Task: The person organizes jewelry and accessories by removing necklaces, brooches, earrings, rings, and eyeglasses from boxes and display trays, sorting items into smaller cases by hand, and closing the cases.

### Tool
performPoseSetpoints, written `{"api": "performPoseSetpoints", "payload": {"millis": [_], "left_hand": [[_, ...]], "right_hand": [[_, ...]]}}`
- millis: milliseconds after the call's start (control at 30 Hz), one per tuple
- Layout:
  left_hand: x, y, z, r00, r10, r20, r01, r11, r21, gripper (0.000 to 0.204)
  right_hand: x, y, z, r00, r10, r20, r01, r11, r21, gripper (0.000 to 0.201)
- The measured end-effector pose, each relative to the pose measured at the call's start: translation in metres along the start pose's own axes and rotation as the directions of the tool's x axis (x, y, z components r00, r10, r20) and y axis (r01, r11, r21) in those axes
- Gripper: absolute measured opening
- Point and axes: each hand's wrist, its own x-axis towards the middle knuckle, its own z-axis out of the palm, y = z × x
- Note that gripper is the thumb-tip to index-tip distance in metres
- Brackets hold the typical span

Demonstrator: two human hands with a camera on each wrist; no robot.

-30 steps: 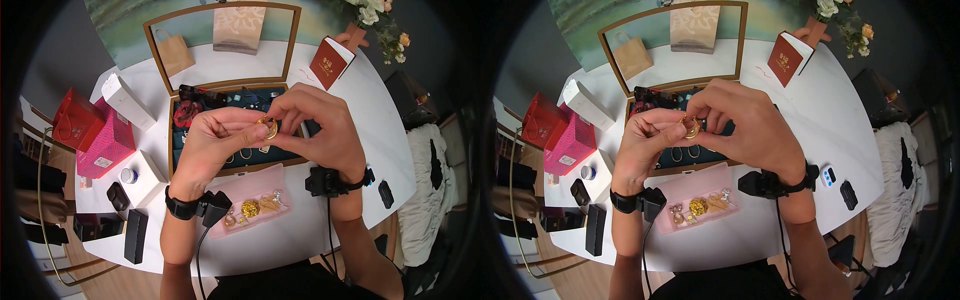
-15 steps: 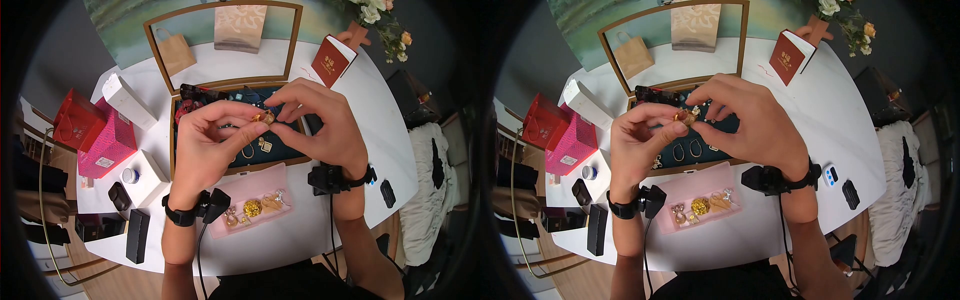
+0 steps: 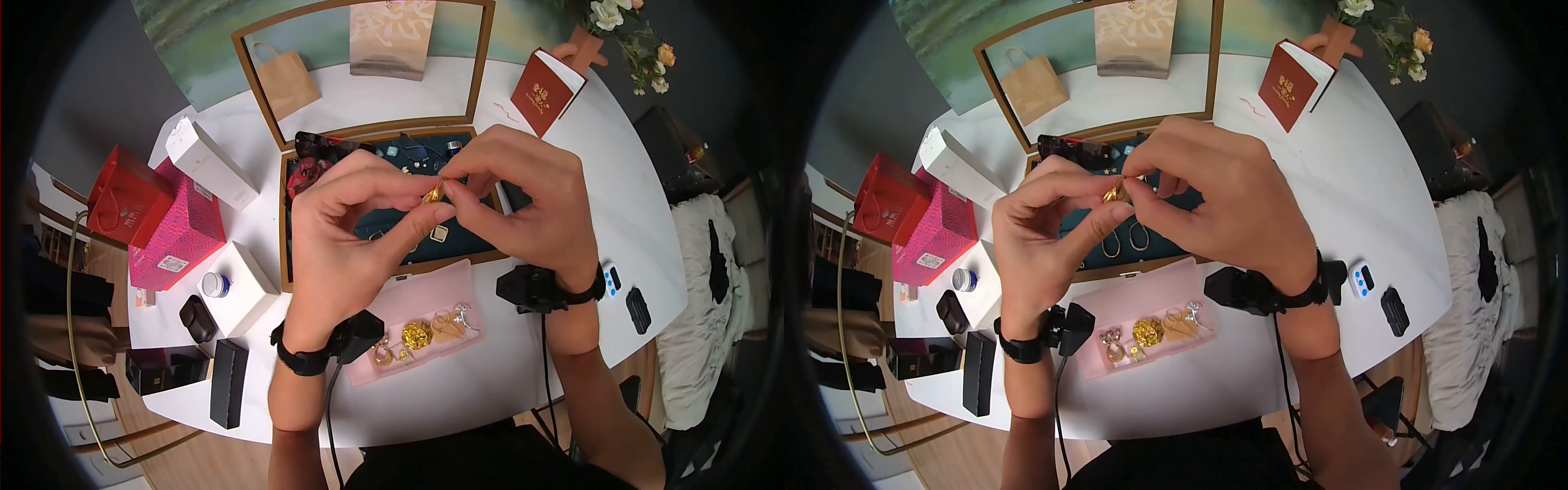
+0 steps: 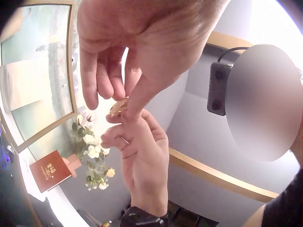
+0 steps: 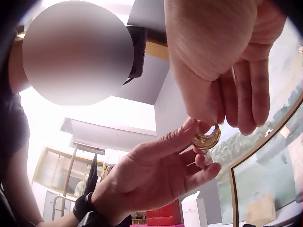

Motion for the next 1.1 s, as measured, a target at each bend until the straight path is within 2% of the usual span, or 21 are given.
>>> {"api": "performPoseSetpoints", "payload": {"millis": [133,200,300,333,400,533,600,633,833,900,1033,1100], "left_hand": [[0.001,-0.002,0.004,0.999,0.053,-0.004,-0.053,0.992,-0.113,0.029],[0.0,0.0,0.007,1.0,-0.003,-0.023,-0.002,0.976,-0.219,0.033],[0.001,0.0,0.011,0.998,-0.024,-0.066,0.008,0.972,-0.234,0.03],[0.001,0.001,0.011,0.998,-0.024,-0.065,0.009,0.972,-0.235,0.03],[0.0,0.003,0.01,0.996,-0.083,-0.043,0.063,0.935,-0.35,0.027],[-0.001,0.004,0.004,0.999,-0.049,-0.014,0.04,0.931,-0.362,0.026],[-0.002,0.006,0.002,0.991,-0.135,0.009,0.127,0.907,-0.402,0.026],[-0.002,0.006,0.001,0.991,-0.134,0.014,0.128,0.908,-0.399,0.026],[-0.001,0.0,-0.003,0.989,-0.142,0.043,0.148,0.92,-0.363,0.022],[-0.001,-0.004,-0.003,0.996,-0.07,0.057,0.086,0.925,-0.371,0.022],[-0.001,-0.009,-0.005,0.991,-0.11,0.077,0.131,0.909,-0.396,0.026],[-0.001,-0.01,-0.003,0.984,-0.16,0.079,0.179,0.866,-0.467,0.034]], "right_hand": [[0.003,0.001,0.0,0.999,0.001,-0.037,0.0,1.0,0.03,0.011],[0.003,0.001,0.001,0.997,0.015,-0.076,-0.011,0.998,0.058,0.011],[0.003,-0.001,0.003,0.996,0.01,-0.085,-0.005,0.998,0.059,0.009],[0.003,-0.001,0.003,0.996,0.01,-0.086,-0.005,0.998,0.058,0.009],[0.004,0.0,0.004,0.996,-0.019,-0.085,0.023,0.999,0.048,0.01],[0.003,-0.001,0.005,0.995,-0.061,-0.075,0.064,0.997,0.035,0.011],[0.005,-0.004,0.002,0.993,-0.097,-0.066,0.096,0.995,-0.019,0.011],[0.005,-0.003,0.002,0.993,-0.096,-0.072,0.095,0.995,-0.019,0.011],[0.002,-0.002,0.006,0.994,-0.045,-0.1,0.041,0.999,-0.032,0.01],[0.002,-0.005,0.008,0.995,0.005,-0.1,-0.005,1.0,0.005,0.01],[0.003,-0.003,0.009,0.995,0.018,-0.099,-0.015,1.0,0.028,0.008],[0.004,-0.002,0.007,0.989,0.125,-0.075,-0.109,0.976,0.191,0.006]]}}
